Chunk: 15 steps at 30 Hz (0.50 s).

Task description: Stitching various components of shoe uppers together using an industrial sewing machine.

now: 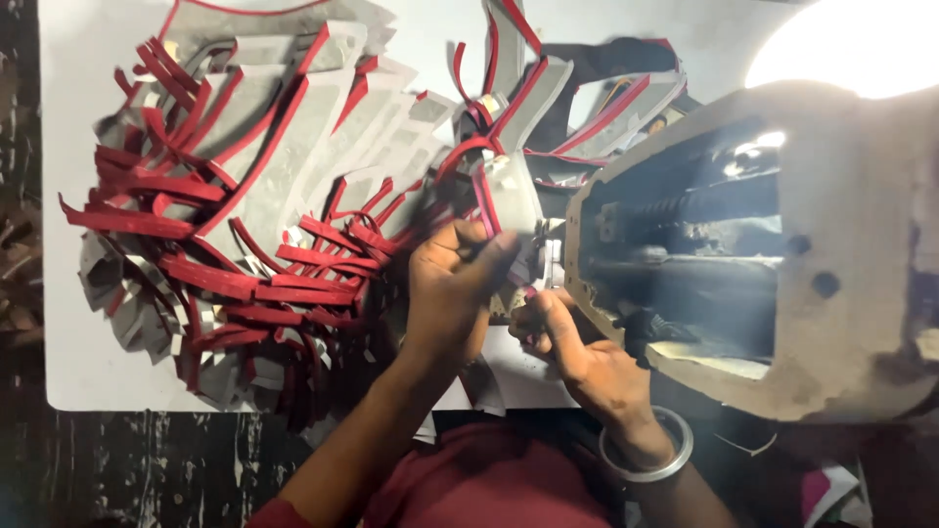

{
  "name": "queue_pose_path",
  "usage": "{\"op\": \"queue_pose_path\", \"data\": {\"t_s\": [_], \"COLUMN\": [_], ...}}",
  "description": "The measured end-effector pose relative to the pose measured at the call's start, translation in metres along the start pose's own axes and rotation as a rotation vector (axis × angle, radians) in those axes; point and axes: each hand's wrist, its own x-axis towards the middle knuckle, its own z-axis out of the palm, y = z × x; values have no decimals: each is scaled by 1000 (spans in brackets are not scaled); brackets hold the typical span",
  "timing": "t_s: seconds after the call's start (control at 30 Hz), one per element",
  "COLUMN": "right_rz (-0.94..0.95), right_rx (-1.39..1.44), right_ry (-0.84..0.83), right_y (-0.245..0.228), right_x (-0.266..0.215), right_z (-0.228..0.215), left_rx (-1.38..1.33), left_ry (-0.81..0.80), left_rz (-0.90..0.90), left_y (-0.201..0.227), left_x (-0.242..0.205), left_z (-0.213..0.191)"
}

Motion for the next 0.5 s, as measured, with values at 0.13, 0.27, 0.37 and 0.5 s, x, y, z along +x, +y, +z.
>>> {"op": "queue_pose_path", "data": {"t_s": [0.13,0.27,0.37,0.5], "right_rz": [-84,-565,-680,-363], "right_rx": [45,-823,-1451,-1044], "right_ry": [-7,211,353,315], "right_y": [27,84,92,105], "right_x": [-6,7,4,-13], "right_z": [-17,-80,-103,-100], "left_rx": [-6,264,821,1782], "left_ry": [18,-60,-70,-46], "left_rz": [-23,18,228,666], "left_y": [-2,36,54,45], "left_x": [5,0,-16,-34], "left_z": [-8,-5,-12,-30]}}
